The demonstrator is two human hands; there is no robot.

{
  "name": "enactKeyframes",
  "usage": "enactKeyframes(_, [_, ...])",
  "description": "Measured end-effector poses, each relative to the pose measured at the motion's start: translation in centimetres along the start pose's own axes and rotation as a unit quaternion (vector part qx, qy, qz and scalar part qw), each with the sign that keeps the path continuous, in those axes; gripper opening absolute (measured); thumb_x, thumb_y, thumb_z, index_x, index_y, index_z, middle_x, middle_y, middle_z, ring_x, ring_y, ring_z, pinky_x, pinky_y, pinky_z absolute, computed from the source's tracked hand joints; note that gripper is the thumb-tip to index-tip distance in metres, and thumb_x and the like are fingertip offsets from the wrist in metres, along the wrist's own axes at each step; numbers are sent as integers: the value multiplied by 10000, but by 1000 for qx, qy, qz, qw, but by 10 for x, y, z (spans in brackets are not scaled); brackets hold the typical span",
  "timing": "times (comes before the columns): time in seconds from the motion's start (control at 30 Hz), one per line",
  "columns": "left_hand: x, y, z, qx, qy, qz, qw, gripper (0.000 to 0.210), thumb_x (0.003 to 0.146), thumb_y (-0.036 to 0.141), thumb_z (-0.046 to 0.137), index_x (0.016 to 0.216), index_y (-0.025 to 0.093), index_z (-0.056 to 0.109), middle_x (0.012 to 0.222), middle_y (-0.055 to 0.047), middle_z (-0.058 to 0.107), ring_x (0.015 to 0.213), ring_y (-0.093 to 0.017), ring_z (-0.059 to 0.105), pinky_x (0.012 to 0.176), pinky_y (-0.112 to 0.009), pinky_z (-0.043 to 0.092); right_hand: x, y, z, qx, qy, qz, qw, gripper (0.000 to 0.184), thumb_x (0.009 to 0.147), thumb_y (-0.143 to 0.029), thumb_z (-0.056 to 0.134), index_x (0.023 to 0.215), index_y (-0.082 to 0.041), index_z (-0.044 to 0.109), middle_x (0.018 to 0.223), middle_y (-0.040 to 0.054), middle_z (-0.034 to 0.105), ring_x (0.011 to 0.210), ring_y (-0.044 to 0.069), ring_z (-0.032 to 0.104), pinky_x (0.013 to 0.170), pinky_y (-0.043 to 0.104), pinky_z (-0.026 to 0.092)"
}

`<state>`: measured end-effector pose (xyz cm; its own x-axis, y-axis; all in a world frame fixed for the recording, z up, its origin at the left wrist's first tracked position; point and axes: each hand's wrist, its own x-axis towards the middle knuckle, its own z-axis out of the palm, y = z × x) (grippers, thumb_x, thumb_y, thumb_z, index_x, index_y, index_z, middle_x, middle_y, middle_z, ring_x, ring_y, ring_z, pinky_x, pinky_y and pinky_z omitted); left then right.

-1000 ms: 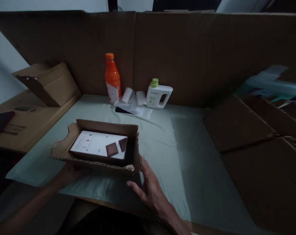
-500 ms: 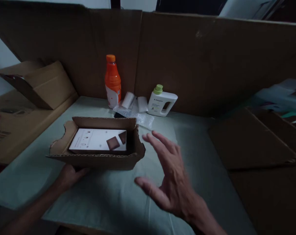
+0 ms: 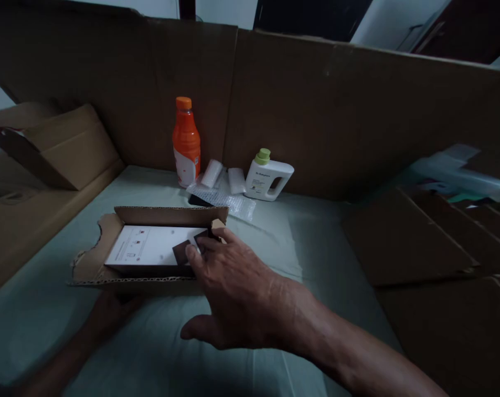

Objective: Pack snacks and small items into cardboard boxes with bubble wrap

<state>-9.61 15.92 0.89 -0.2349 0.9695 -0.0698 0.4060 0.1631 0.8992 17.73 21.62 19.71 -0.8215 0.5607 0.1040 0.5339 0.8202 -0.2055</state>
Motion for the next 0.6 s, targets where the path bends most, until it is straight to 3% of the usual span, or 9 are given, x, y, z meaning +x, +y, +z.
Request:
enactKeyframes(0.1, [1,-1,0,-6,-8,1,1000,338,613,504,758,755,204,695,757,-81,778,714,-314,739,627,-397,637,-22,4,1,3,41,13,999,888,750,-692,750,1458,-205,525,1403,120,636,1375,373,521,1223,595,293])
enactKeyframes(0.17, [1,-6,1,6,-8,9,1000,352,608,510,775,767,208,692,776,-81,780,740,-319,742,653,-405,642,-45,10,11,23,149,69,986,743,827,-686,670,1433,-272,555,1399,92,641,1364,379,530,1204,623,296])
enactKeyframes(0.23, [0,-13,3,13,15,26,999,385,609,516,782,817,204,698,838,-91,785,828,-333,748,749,-428,644,-66,17,34,70,268,161,947,545,919,-608,583,1366,-298,610,1348,96,673,1292,371,592,1131,608,399])
enactKeyframes(0.27, [0,-15,4,14,24,35,999,403,612,519,780,844,199,702,869,-99,785,876,-340,747,803,-440,637,-73,19,49,111,293,203,928,480,948,-568,554,1338,-300,630,1319,99,688,1246,359,627,1071,574,470])
enactKeyframes(0.33, [0,-17,4,12,28,50,998,434,628,526,766,895,189,708,914,-110,784,955,-345,739,910,-457,607,-80,23,83,223,258,247,907,452,976,-542,517,1335,-294,636,1291,90,704,1192,329,663,974,492,558])
enactKeyframes(0.43, [7,-11,-1,5,-9,49,999,451,664,524,753,964,189,711,954,-105,785,1029,-332,726,996,-448,566,-74,26,126,378,202,256,866,506,1023,-562,386,1362,-273,626,1310,73,693,1214,297,645,999,444,557])
enactKeyframes(0.5, [15,-6,-5,-5,-28,39,999,446,663,506,756,975,191,709,980,-103,785,1066,-332,718,997,-446,567,-69,31,138,418,227,267,838,529,1044,-554,314,1324,-262,654,1288,66,699,1222,285,630,1033,431,531])
enactKeyframes(0.6, [25,-5,-4,-1,-17,9,1000,446,624,486,762,942,179,709,973,-117,786,1037,-357,726,943,-480,595,-61,55,130,405,226,270,844,560,1038,-586,299,1220,-254,712,1191,54,733,1174,283,643,1043,433,515])
